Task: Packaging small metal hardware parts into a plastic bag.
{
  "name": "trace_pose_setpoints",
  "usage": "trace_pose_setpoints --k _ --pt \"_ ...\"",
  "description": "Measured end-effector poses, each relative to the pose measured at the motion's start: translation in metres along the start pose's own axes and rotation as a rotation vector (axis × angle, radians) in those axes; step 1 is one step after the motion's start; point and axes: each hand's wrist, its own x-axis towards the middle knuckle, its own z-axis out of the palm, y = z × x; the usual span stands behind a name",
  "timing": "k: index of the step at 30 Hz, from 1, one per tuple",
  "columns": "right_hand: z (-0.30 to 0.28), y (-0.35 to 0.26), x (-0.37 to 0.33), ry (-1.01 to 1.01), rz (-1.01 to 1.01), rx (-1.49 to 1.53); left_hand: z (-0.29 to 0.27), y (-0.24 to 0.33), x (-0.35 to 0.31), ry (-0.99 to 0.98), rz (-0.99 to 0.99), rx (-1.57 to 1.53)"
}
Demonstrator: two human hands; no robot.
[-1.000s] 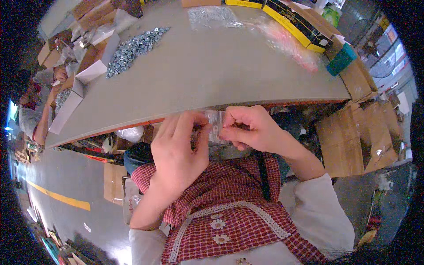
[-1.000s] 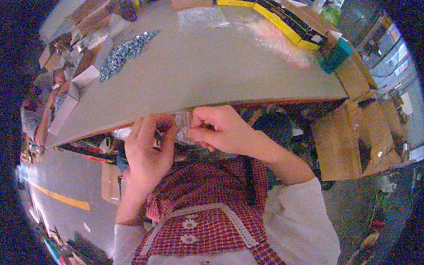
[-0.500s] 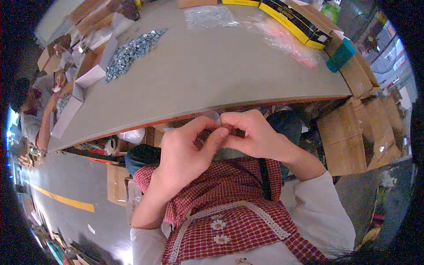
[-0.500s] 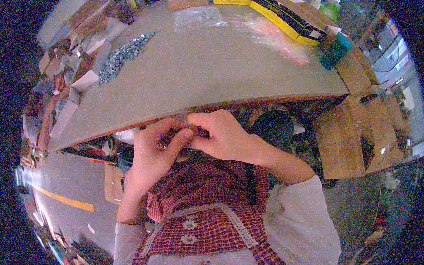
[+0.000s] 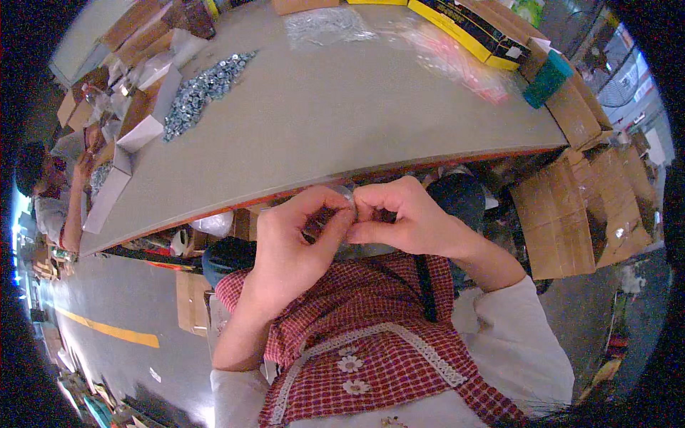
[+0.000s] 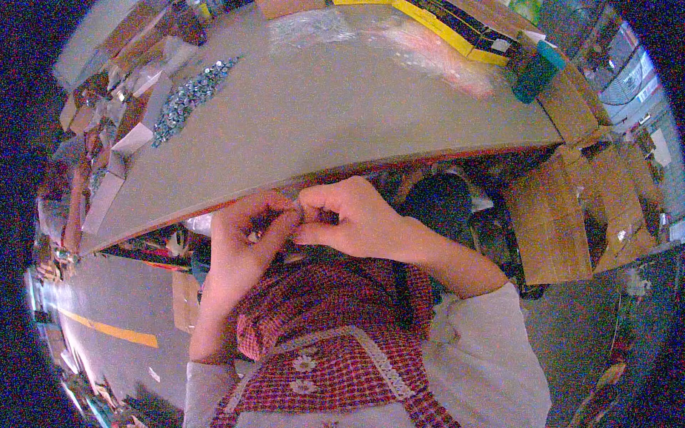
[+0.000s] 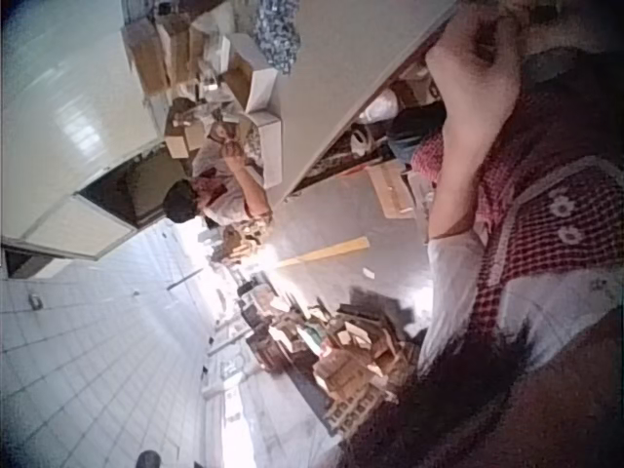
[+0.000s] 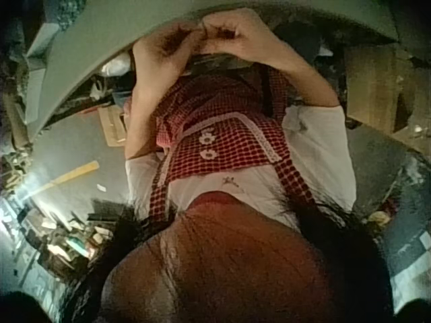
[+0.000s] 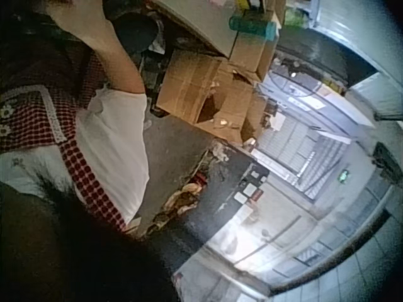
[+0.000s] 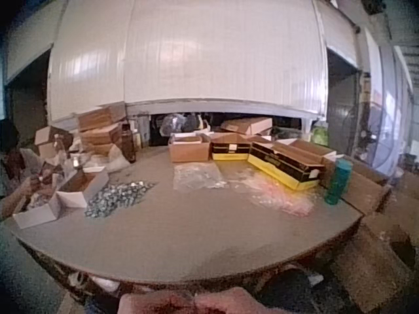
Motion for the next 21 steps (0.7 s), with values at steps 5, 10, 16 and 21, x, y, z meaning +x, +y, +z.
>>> trace_pose_setpoints --k 5,10,16,21 --pt "-0.003 -0.004 -0.003 0.021 -0.040 -0.076 0.002 0.000 0.004 -0.021 0.024 0.022" --pt "-0.004 -0.003 -0.006 0.045 -0.072 -0.129 0.005 0.005 0.004 -0.011 -0.023 -0.016" --pt "-0.002 -0.008 -0.007 0.095 -0.107 -0.225 0.004 -0.001 0.003 0.022 -0.011 0.032" --pt "-0.008 -0.019 -0.006 0.120 -0.168 -0.394 0.007 0.001 0.003 0.065 0.027 0.119"
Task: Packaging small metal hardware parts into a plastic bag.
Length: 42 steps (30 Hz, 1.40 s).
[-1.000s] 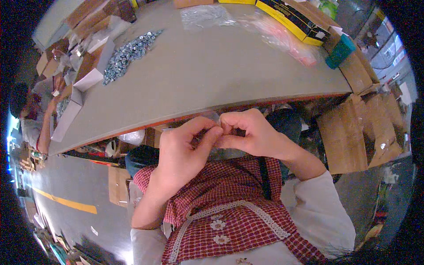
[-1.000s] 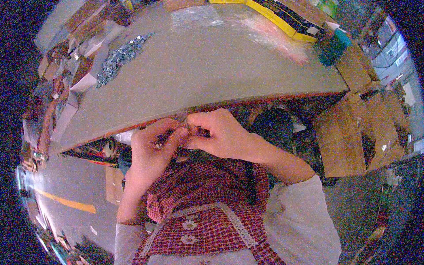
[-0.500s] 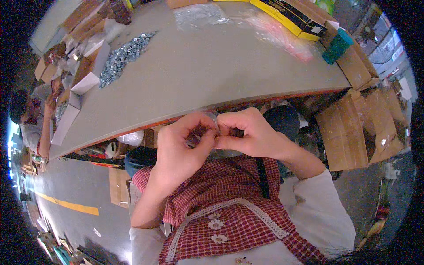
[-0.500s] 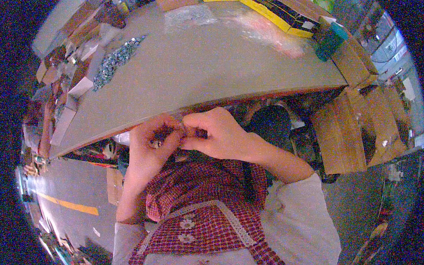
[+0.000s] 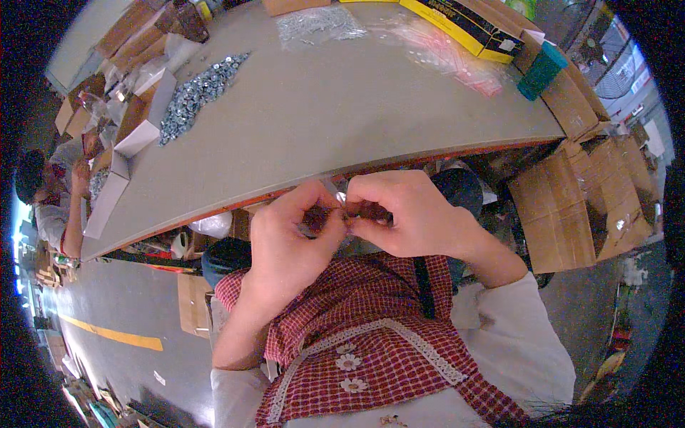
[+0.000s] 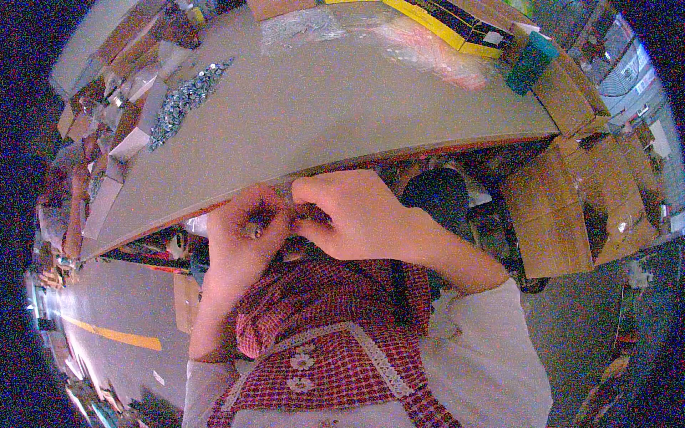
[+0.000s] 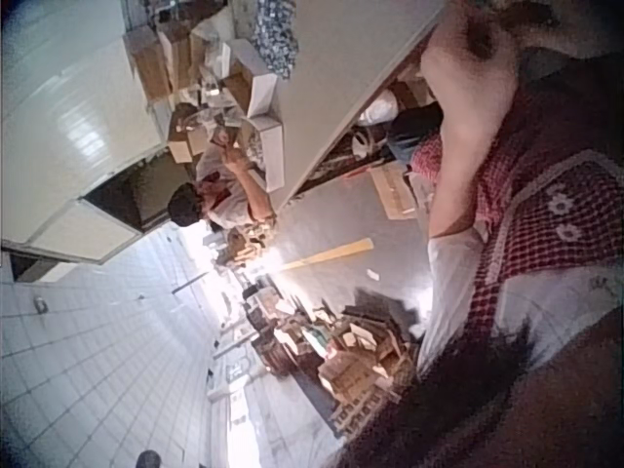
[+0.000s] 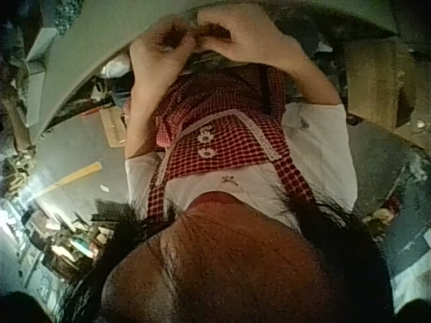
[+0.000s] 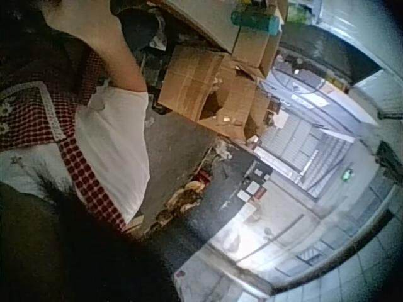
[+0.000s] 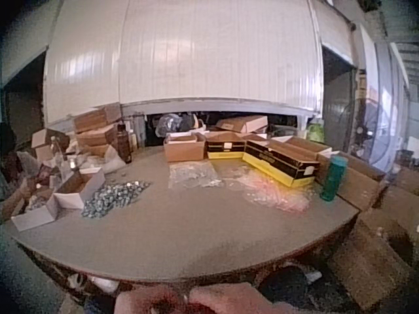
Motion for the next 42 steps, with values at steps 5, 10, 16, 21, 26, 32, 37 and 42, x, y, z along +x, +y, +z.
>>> trace_pose_setpoints --k 5,10,16,21,26,32,37,42 --pt "0.000 0.005 0.000 -0.041 0.023 0.067 -0.002 0.002 -0.001 -0.044 -0.024 0.007" --pt "0.004 -0.001 0.001 0.043 0.015 0.104 0.000 0.001 -0.005 0.010 0.077 0.037" --pt "0.005 -0.002 0.003 0.101 0.094 0.185 -0.012 -0.001 -0.004 -0.118 -0.038 -0.152" --pt "0.011 -0.004 0.006 0.076 0.049 0.267 -0.012 -0.006 -0.007 -0.088 0.009 -0.227" --pt "0.015 -0.012 0.009 0.092 -0.005 0.244 -0.002 -0.016 -0.014 0.151 0.280 -0.076" --pt "0.021 -0.012 0.018 0.321 -0.240 -0.469 -0.014 -0.006 -0.014 0.199 0.302 0.384" --pt "0.012 -0.016 0.020 0.072 -0.375 -0.211 -0.025 -0.011 -0.012 0.073 -0.190 -0.189" --pt "0.008 -0.025 0.024 0.139 -0.400 -0.216 -0.037 -0.025 -0.008 -0.015 -0.259 -0.729"
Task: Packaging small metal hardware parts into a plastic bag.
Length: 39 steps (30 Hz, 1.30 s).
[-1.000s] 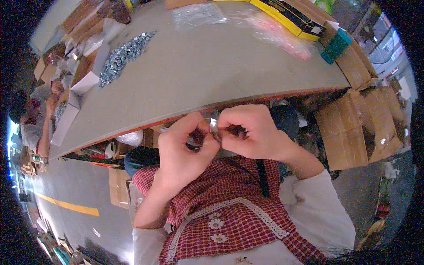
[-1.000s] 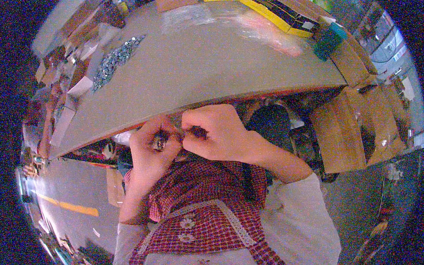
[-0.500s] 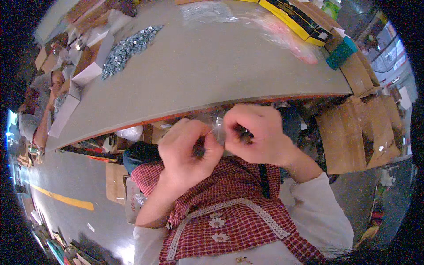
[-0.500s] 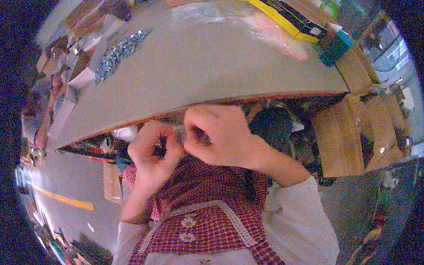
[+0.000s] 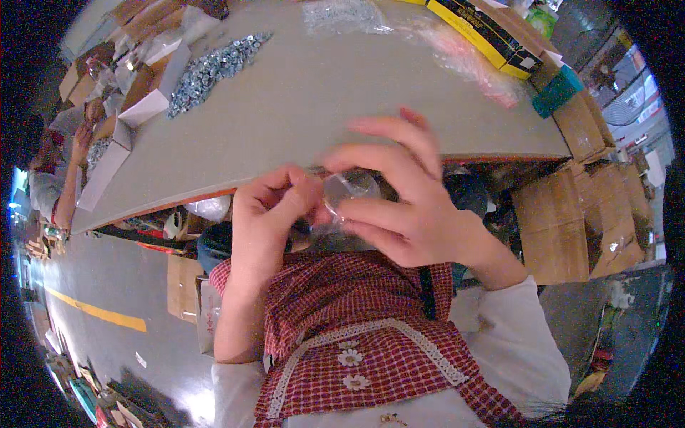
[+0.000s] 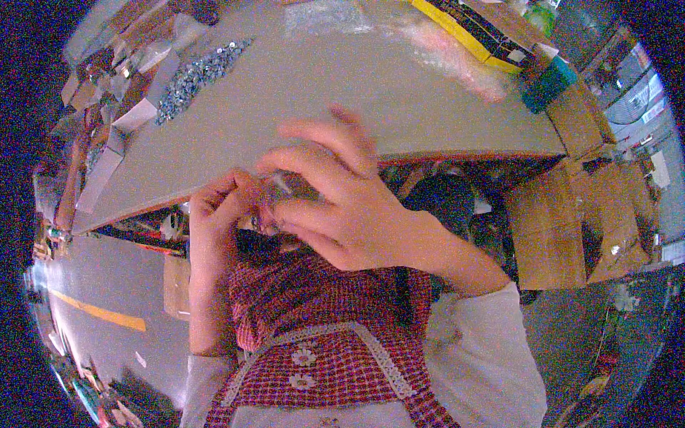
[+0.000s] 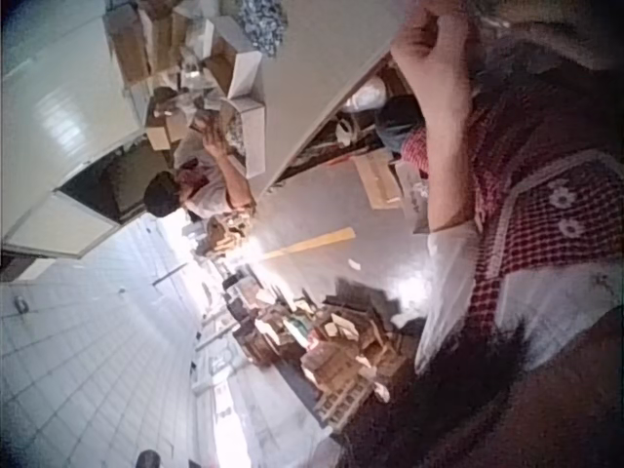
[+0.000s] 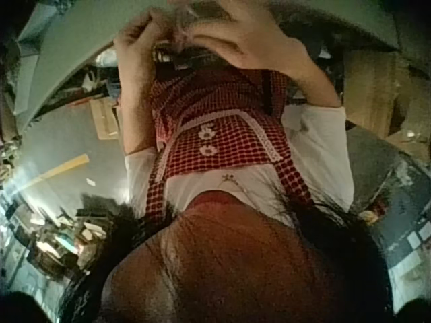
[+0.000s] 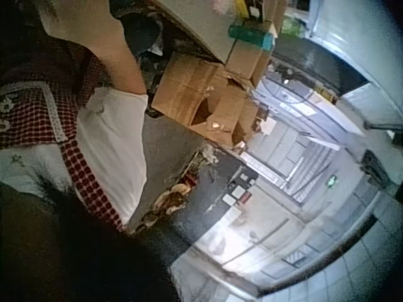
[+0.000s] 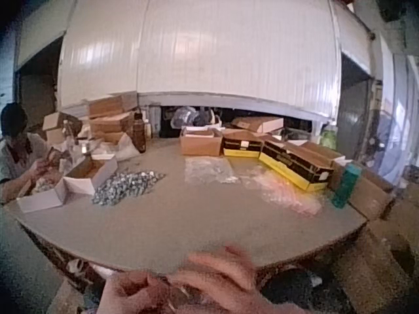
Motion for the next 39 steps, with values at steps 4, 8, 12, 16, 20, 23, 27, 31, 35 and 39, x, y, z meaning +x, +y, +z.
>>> trace_pose_setpoints --k 4,8,12,16,20,23,27,31,35,39 --pt "-0.007 0.010 -0.006 0.231 -0.107 -0.223 0.014 -0.002 0.011 0.163 0.132 0.091" --pt "-0.010 0.019 -0.006 0.141 -0.110 -0.257 0.011 0.014 0.013 0.050 -0.175 -0.091" --pt "-0.002 0.025 0.006 -0.054 0.013 -0.089 -0.017 -0.003 0.021 0.244 0.030 -0.004" --pt "-0.007 0.033 0.019 -0.209 0.045 -0.103 -0.022 -0.014 0.028 0.398 0.316 0.229" --pt "0.010 0.032 0.044 -0.246 0.111 -0.232 -0.048 0.004 0.031 0.623 0.806 1.239" --pt "0.045 0.029 0.057 -0.191 -0.091 -0.174 -0.049 0.005 0.022 0.533 0.790 1.343" --pt "0.087 0.020 0.104 -0.249 -0.367 0.142 -0.095 -0.021 0.009 0.504 0.656 1.335" --pt "0.162 0.064 0.178 -0.089 -0.246 0.144 -0.114 -0.038 -0.005 0.764 0.434 1.241" --pt "0.276 0.098 0.249 -0.135 -0.398 -0.319 -0.116 -0.058 -0.026 0.716 0.297 1.113" --pt "0.291 0.114 0.268 -0.469 -0.313 -0.275 -0.113 -0.091 -0.038 0.548 0.180 1.094"
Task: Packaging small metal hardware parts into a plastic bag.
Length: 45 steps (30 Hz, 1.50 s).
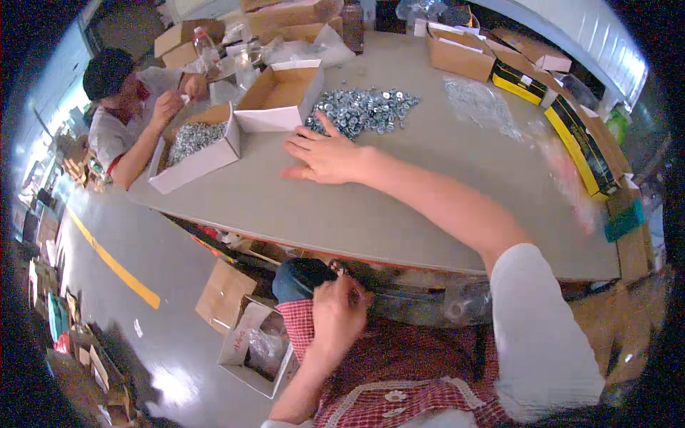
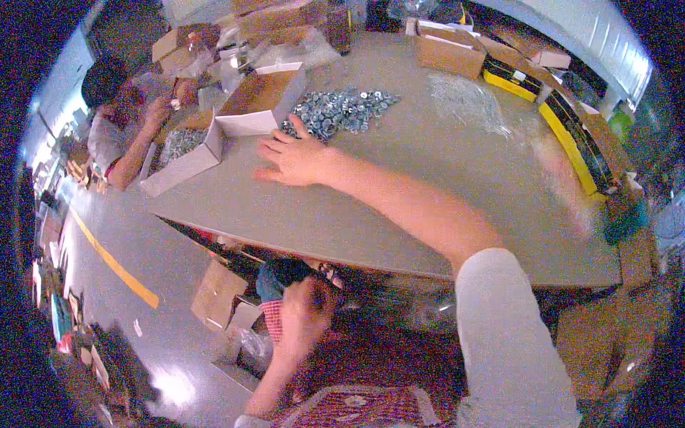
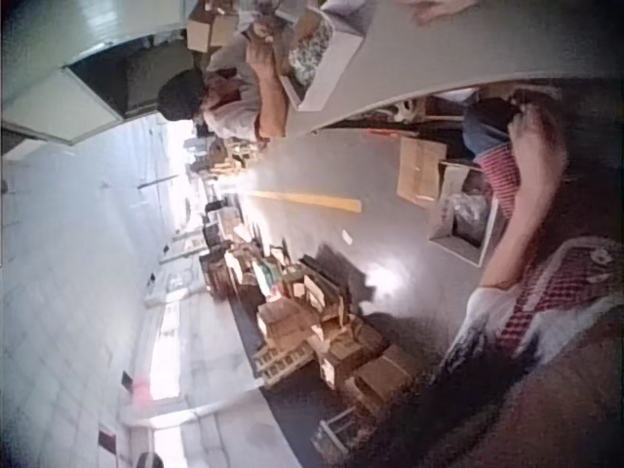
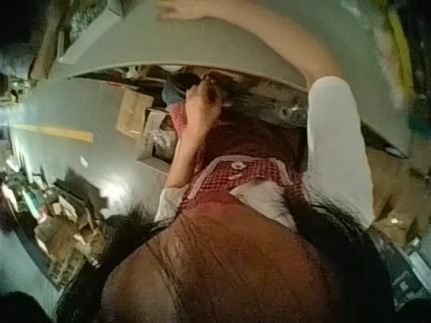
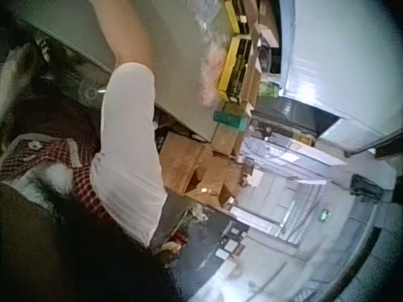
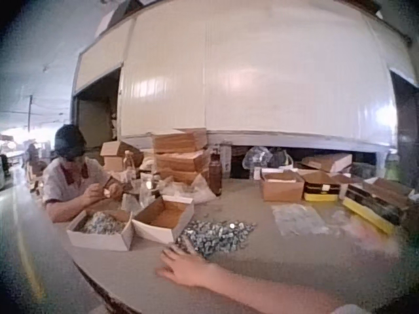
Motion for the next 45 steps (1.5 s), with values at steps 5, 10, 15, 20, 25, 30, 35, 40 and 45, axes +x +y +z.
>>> trace_pose_setpoints --k 5,10,15,20,25,30,35,40,45 --pt "-0.012 0.029 -0.062 -0.103 0.080 0.028 0.044 -0.002 -0.029 -0.207 0.016 -0.098" --pt "-0.030 0.037 -0.134 0.004 0.030 -0.025 0.092 0.024 -0.042 -0.363 0.179 -0.209" --pt "-0.054 0.020 -0.196 -0.070 0.176 -0.093 0.138 0.048 -0.057 -0.585 0.258 -0.222" --pt "-0.076 0.019 -0.240 -0.057 0.281 0.069 0.144 0.071 -0.055 -0.724 0.086 -0.348" --pt "-0.077 0.046 -0.264 0.145 0.537 0.697 0.146 0.072 -0.056 -0.441 -0.120 -0.553" --pt "-0.070 0.058 -0.273 0.303 0.765 0.947 0.150 0.078 -0.054 -0.384 -0.032 -0.558" --pt "-0.069 0.049 -0.274 0.332 0.606 1.384 0.135 0.091 -0.049 -0.436 -0.064 -0.545" --pt "-0.075 0.038 -0.279 0.323 0.636 1.296 0.132 0.090 -0.049 -0.503 -0.089 -0.593" --pt "-0.065 0.015 -0.269 0.252 0.522 0.680 0.128 0.094 -0.047 -0.554 -0.135 -0.588"
